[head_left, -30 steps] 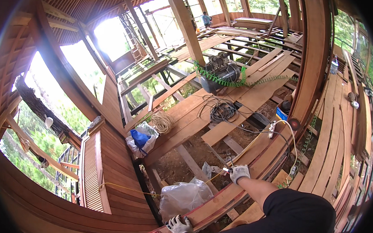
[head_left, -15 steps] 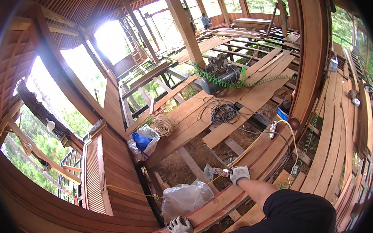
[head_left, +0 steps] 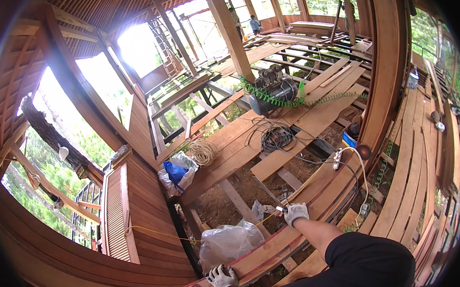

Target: The person measures and marks wooden planks on a partially built wooden structure using a try square and a pencil. They repeatedly position the square, draw lines, and adjust the tool to ensure accurate markings on the wood.

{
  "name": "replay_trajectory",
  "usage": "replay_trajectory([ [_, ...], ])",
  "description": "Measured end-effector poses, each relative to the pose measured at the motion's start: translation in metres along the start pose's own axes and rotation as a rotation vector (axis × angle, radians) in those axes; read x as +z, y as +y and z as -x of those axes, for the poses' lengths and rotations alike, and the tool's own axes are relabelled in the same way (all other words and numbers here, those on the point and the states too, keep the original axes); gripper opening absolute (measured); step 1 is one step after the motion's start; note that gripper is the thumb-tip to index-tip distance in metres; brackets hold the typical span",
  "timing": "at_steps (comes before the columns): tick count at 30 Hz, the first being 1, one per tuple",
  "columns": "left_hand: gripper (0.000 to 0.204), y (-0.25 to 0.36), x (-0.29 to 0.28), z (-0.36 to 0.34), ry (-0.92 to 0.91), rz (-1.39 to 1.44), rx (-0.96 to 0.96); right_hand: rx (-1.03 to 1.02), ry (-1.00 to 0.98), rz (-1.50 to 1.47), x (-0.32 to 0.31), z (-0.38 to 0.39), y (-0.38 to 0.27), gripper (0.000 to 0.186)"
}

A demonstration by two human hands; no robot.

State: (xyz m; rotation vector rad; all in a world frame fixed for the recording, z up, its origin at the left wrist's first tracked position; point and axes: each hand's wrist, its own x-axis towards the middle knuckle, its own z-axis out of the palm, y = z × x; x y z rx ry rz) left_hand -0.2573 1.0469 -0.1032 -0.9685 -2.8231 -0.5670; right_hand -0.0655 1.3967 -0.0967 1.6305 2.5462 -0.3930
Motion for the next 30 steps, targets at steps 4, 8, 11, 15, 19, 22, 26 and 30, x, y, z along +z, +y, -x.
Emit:
replay_trajectory([
  [4, 0.037, 0.001, -0.002, 0.000, 0.002, -0.002, -0.005, 0.000, 0.001, 0.001, 0.000, 0.000, -0.001, 0.033],
  [8, 0.039, -0.002, 0.001, -0.001, -0.015, 0.019, -0.008, 0.004, -0.005, -0.003, -0.001, 0.001, -0.001, 0.034],
  [11, 0.039, -0.004, 0.000, 0.000, -0.020, 0.030, -0.021, -0.002, 0.002, -0.029, -0.008, 0.006, -0.004, 0.034],
  [15, 0.039, 0.000, -0.002, 0.000, -0.019, 0.037, -0.016, -0.008, 0.088, -0.029, 0.002, 0.004, -0.001, 0.031],
  [19, 0.038, -0.002, 0.000, 0.000, -0.002, 0.025, -0.011, 0.010, 0.073, -0.013, 0.006, 0.000, -0.001, 0.032],
  [22, 0.037, -0.001, 0.001, 0.001, 0.032, 0.003, 0.012, 0.009, 0.075, -0.003, 0.008, 0.000, 0.000, 0.033],
  [26, 0.036, -0.002, 0.001, 0.001, 0.048, 0.008, 0.020, 0.005, 0.054, -0.013, 0.002, 0.002, -0.002, 0.033],
  [30, 0.038, -0.005, 0.003, -0.001, 0.022, 0.045, 0.018, 0.019, 0.031, -0.012, 0.000, 0.001, -0.002, 0.034],
])
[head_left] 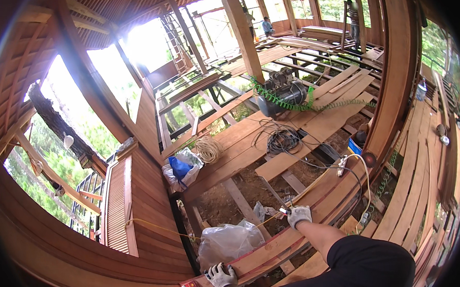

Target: The person measures and marks wooden planks on a partially built wooden structure using a try square and a pencil. They repeatedly position the square, draw lines, and adjust the tool to ensure accurate markings on the wood.

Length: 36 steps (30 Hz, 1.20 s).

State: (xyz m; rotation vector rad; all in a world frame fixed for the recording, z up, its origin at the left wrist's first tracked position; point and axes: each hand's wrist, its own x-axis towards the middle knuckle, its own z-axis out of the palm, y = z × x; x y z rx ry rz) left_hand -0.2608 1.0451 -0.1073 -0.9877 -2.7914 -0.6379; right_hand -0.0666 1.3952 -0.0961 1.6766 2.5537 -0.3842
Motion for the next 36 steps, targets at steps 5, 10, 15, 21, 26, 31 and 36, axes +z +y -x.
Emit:
replay_trajectory([
  [5, 0.040, -0.001, 0.001, 0.002, 0.017, -0.020, -0.009, 0.004, -0.032, -0.040, -0.007, 0.002, -0.002, 0.034],
  [10, 0.040, -0.003, 0.003, 0.002, 0.016, -0.021, -0.003, 0.005, -0.028, -0.004, -0.003, 0.001, -0.001, 0.033],
  [15, 0.040, -0.002, 0.001, 0.001, 0.015, -0.017, 0.005, -0.001, -0.025, -0.017, -0.005, 0.002, -0.002, 0.034],
  [21, 0.040, -0.001, 0.001, 0.001, 0.023, -0.017, -0.001, 0.002, 0.008, -0.006, 0.000, 0.000, -0.001, 0.032],
  [26, 0.041, 0.000, 0.000, 0.001, 0.016, -0.018, -0.005, 0.017, -0.029, -0.010, -0.003, 0.001, -0.002, 0.037],
  [31, 0.041, -0.002, -0.001, 0.001, 0.017, -0.020, -0.003, -0.002, -0.043, -0.008, -0.005, 0.001, -0.003, 0.037],
  [36, 0.040, -0.002, 0.001, 0.001, 0.020, -0.012, -0.004, 0.006, -0.003, -0.001, 0.002, -0.001, 0.000, 0.033],
])
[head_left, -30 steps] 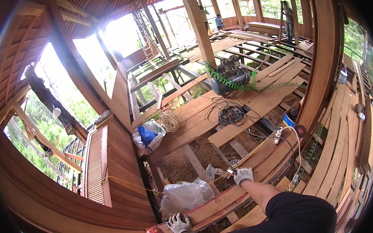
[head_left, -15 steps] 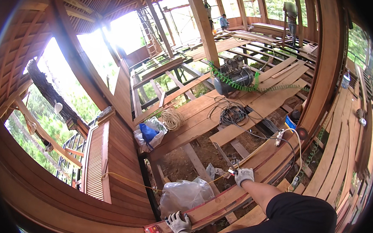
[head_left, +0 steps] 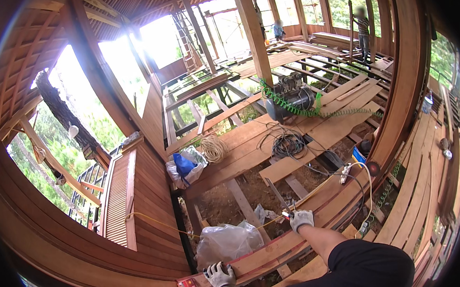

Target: The person measures and marks wooden planks on a partially built wooden structure using a try square and a pencil. They repeatedly position the square, draw lines, and adjust the tool to ensure accurate markings on the wood.

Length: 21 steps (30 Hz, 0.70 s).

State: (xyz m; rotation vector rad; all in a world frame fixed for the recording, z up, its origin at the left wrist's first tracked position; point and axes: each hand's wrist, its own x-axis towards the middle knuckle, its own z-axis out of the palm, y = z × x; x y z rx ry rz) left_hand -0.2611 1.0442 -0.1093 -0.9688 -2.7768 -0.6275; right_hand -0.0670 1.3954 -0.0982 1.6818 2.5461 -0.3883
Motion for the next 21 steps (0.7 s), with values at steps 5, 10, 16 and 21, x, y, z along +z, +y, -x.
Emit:
replay_trajectory([
  [5, 0.039, -0.0036, 0.0023, -0.0001, 0.008, -0.005, 0.010, -0.004, -0.030, -0.011, -0.0076, 0.0014, -0.0029, 0.033],
  [10, 0.039, -0.0026, 0.0013, -0.0002, 0.004, 0.000, 0.014, -0.001, -0.019, -0.007, -0.0056, 0.0013, -0.0023, 0.033],
  [16, 0.040, -0.0028, 0.0000, 0.0007, 0.007, 0.001, 0.011, -0.004, -0.038, -0.005, -0.0130, 0.0047, -0.0056, 0.032],
  [21, 0.041, -0.0006, -0.0007, 0.0004, 0.003, 0.013, 0.005, 0.007, -0.029, -0.001, -0.0043, 0.0000, -0.0023, 0.034],
])
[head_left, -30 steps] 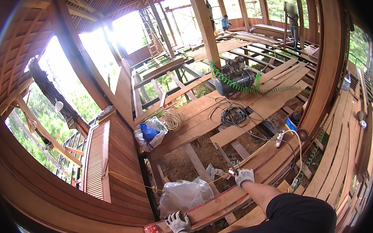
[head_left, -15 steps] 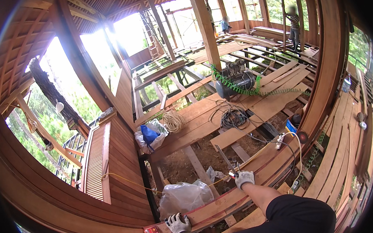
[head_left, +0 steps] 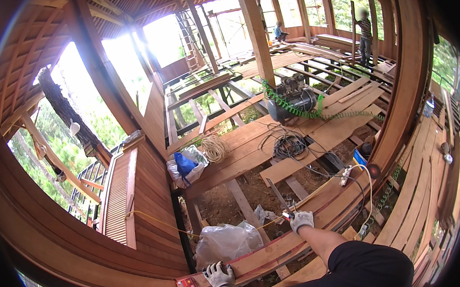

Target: The person measures and marks wooden planks on a partially built wooden structure using a try square and a pencil. They repeatedly position the square, draw lines, and adjust the tool to ensure accurate markings on the wood.

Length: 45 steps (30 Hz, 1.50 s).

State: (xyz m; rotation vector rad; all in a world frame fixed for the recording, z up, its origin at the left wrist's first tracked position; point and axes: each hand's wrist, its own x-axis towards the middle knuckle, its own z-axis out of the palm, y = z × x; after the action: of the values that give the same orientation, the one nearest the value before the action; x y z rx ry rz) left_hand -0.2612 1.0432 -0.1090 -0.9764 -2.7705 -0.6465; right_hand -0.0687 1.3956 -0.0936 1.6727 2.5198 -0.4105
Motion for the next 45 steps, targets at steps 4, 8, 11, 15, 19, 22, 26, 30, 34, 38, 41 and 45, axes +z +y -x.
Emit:
replay_trajectory([
  [4, 0.041, -0.0038, 0.0038, 0.0009, 0.007, -0.030, 0.003, -0.012, 0.011, 0.007, 0.0001, 0.0006, -0.0002, 0.037],
  [8, 0.041, -0.0028, 0.0028, 0.0002, 0.004, -0.031, 0.007, -0.018, 0.027, 0.002, -0.0022, 0.0025, -0.0003, 0.037],
  [11, 0.041, -0.0043, 0.0040, 0.0007, 0.015, -0.028, 0.010, -0.013, 0.019, 0.022, -0.0013, 0.0020, -0.0006, 0.037],
  [15, 0.041, -0.0059, 0.0052, 0.0002, 0.017, -0.019, 0.021, -0.011, 0.024, -0.002, -0.0039, 0.0035, -0.0023, 0.037],
  [19, 0.040, -0.0021, 0.0026, -0.0006, 0.007, -0.016, 0.011, -0.012, 0.052, 0.008, 0.0020, 0.0010, 0.0009, 0.038],
  [22, 0.039, -0.0001, -0.0010, -0.0005, 0.002, -0.008, 0.001, -0.017, 0.050, -0.006, 0.0008, 0.0022, -0.0001, 0.038],
  [26, 0.041, -0.0021, 0.0018, -0.0010, 0.017, -0.009, 0.019, -0.013, 0.053, -0.001, 0.0020, 0.0015, 0.0004, 0.039],
  [30, 0.041, -0.0055, 0.0049, -0.0001, 0.021, -0.022, 0.018, -0.017, 0.038, 0.006, 0.0006, 0.0009, -0.0009, 0.040],
  [34, 0.041, -0.0071, 0.0076, -0.0003, 0.019, 0.002, 0.013, -0.016, 0.035, 0.019, 0.0007, 0.0010, 0.0000, 0.039],
  [38, 0.040, -0.0057, 0.0066, 0.0002, 0.028, 0.003, 0.013, -0.012, 0.050, 0.019, -0.0002, 0.0023, -0.0006, 0.038],
  [41, 0.040, -0.0031, 0.0032, 0.0003, 0.030, 0.002, 0.010, -0.015, 0.045, 0.024, -0.0001, 0.0025, -0.0010, 0.038],
  [45, 0.040, -0.0052, 0.0045, -0.0001, 0.037, -0.004, 0.020, -0.007, 0.047, 0.011, 0.0026, 0.0006, -0.0008, 0.038],
])
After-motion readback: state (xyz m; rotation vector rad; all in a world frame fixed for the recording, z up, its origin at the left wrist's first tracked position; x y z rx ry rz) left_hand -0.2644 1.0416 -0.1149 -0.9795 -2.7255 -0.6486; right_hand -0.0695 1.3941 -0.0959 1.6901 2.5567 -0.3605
